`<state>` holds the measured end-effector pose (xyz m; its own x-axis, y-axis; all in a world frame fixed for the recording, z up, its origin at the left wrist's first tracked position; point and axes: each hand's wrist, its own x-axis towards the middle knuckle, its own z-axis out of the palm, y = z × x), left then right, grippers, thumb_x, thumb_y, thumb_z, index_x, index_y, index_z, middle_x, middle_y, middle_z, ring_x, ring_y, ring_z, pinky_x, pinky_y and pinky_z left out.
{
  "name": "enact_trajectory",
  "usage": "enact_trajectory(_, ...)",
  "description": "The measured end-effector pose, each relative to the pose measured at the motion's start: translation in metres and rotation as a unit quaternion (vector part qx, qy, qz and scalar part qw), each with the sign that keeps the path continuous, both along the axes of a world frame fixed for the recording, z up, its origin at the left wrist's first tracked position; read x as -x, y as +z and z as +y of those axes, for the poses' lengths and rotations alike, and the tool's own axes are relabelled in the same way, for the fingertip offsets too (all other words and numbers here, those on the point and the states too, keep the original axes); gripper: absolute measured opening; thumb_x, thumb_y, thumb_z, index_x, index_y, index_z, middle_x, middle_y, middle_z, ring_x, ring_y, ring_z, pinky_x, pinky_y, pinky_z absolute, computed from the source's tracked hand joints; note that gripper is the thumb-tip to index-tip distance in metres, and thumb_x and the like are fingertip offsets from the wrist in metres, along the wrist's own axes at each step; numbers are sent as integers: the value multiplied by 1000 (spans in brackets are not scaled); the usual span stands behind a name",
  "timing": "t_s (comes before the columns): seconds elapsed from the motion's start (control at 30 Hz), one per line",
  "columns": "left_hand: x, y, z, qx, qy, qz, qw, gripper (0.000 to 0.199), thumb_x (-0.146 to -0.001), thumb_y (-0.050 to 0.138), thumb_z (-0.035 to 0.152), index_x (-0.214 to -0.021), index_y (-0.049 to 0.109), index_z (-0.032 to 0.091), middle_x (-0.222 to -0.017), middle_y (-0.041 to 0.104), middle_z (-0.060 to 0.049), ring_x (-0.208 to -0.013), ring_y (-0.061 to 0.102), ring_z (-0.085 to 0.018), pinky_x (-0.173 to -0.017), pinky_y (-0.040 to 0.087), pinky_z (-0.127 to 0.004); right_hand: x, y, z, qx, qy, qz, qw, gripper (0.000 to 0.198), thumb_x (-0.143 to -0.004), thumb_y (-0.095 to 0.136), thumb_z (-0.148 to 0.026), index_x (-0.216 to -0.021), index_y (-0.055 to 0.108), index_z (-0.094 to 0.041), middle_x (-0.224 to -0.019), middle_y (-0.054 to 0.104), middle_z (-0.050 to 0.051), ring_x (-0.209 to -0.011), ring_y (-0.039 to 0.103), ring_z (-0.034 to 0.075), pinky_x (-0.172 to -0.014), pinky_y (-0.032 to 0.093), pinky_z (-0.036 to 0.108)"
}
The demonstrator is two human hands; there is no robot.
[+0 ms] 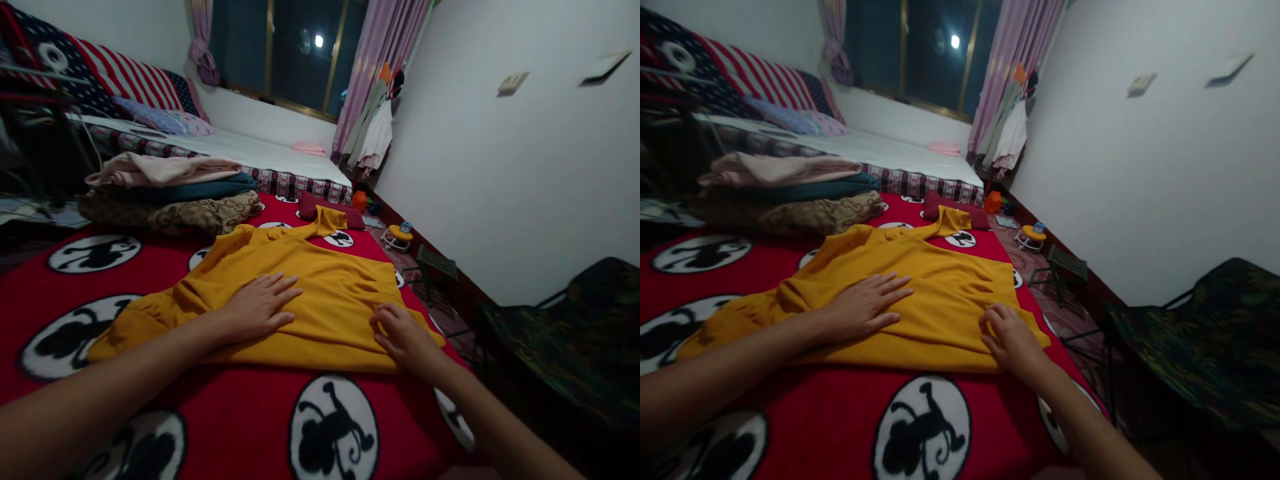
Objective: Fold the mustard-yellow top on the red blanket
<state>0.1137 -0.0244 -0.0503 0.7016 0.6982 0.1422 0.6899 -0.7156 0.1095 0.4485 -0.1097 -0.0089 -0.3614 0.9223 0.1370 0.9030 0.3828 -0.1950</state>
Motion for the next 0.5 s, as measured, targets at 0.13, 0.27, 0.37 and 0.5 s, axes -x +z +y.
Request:
enact_trajectory(0.13,-4,6,-5,16,3,6,1000,64,-92,40,61,-146,41,28,-157,29,-9,-143,28,-34,-114,23,-51,4,23,15,36,-61,-60,996,11,-80,58,-20,-80,69,-22,-87,68,4,-80,62,17,-69,42,26)
enact_trajectory(0.27,-9,11,-11,26,12,10,1000,65,-91,42,60,-147,39,28,-158,26,-10,-143,26,-36,-114,22,-53,48,30,54,-16,-34,18,999,16,-83,58,-25,-93,69,-20,-95,70,5,-84,64,18,-72,43,27)
enact_trajectory(0.37,-5,14,-14,52,5,7,999,67,-90,46,58,-148,37,25,-158,23,-12,-145,22,-35,-115,20,-54,88,10,86,-7,-18,94,995,17,-83,58,-23,-95,68,-18,-96,70,6,-81,63,16,-72,43,26)
enact_trajectory(0.5,13,26,-5,147,-62,-33,987,68,-86,55,55,-145,43,22,-157,27,-12,-144,28,-30,-115,26,-45,118,-26,107,-28,-77,113,990,17,-86,55,-29,-91,67,-19,-91,69,6,-82,63,19,-68,40,27)
